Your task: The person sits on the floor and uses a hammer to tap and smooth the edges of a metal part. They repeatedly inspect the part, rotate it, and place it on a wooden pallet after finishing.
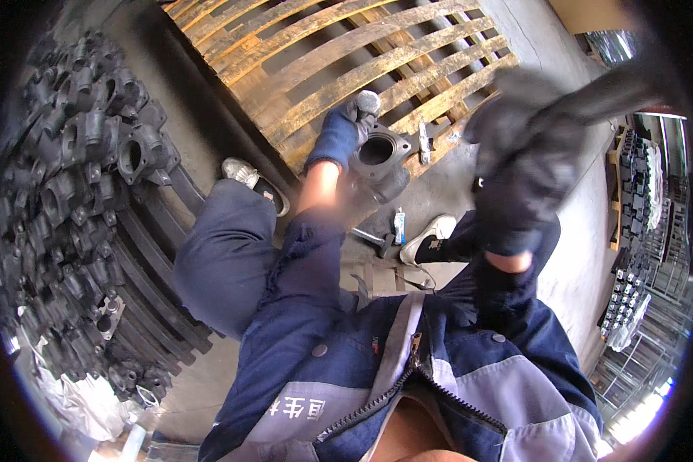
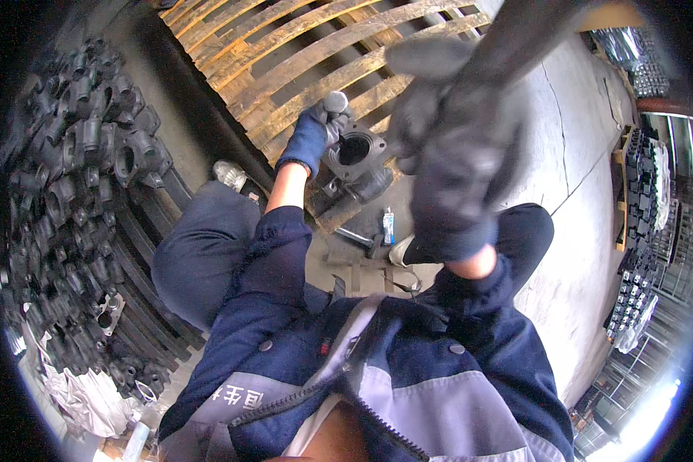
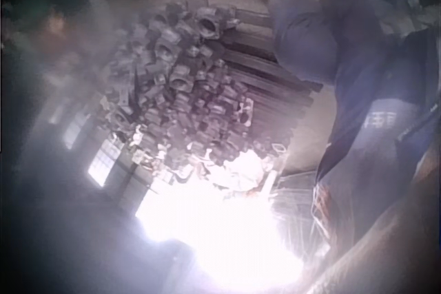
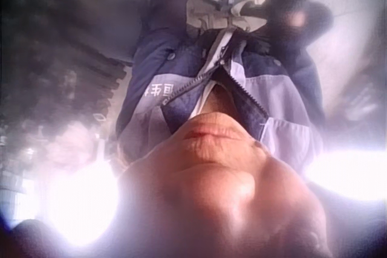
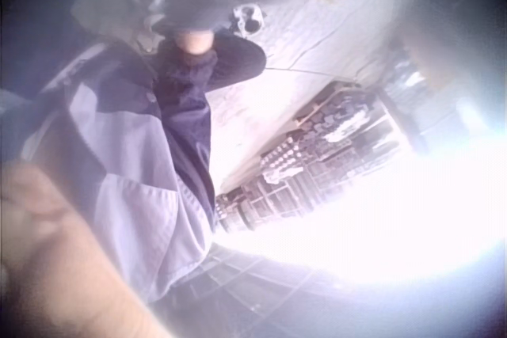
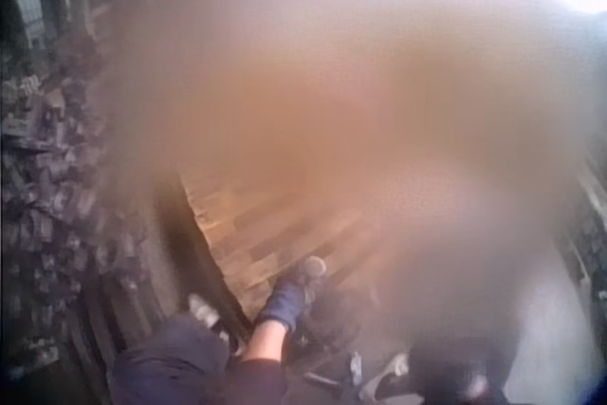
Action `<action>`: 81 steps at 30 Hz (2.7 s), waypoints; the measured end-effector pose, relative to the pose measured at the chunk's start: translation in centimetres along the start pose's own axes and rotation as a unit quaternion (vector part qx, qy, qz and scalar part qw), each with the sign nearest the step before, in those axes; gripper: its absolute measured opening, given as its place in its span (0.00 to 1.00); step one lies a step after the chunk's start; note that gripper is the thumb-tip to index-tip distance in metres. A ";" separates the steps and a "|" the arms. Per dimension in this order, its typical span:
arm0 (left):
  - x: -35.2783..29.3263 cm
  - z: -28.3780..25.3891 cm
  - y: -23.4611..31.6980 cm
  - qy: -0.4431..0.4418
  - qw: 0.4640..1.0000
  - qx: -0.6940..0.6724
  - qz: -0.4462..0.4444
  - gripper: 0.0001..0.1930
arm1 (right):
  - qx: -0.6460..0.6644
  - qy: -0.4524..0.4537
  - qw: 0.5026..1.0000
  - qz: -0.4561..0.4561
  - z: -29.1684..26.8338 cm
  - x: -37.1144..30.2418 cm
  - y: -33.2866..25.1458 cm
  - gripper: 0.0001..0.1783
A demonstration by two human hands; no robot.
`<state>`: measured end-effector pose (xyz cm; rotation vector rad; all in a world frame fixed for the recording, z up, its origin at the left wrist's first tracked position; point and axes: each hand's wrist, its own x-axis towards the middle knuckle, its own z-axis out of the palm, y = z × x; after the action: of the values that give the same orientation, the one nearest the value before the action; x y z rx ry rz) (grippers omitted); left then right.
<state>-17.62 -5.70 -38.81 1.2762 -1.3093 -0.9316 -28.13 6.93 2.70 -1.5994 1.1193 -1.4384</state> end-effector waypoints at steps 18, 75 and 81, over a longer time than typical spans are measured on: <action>-1.5 -6.2 14.2 -0.023 0.981 -0.195 0.007 0.08 | -0.063 0.035 0.952 0.297 -2.9 -6.4 5.5 0.29; 0.7 -2.5 9.9 -0.096 0.814 -0.503 -0.276 0.12 | -0.045 -0.045 0.963 0.261 -4.4 -7.7 5.8 0.39; 2.0 -3.6 4.8 -0.131 0.967 -0.194 -0.096 0.19 | -0.049 -0.014 0.998 0.029 -2.2 -0.4 0.7 0.27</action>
<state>-14.73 -6.57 -33.24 1.0068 -1.1375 -1.4558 -30.45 7.12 2.24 -1.6347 1.2267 -1.3376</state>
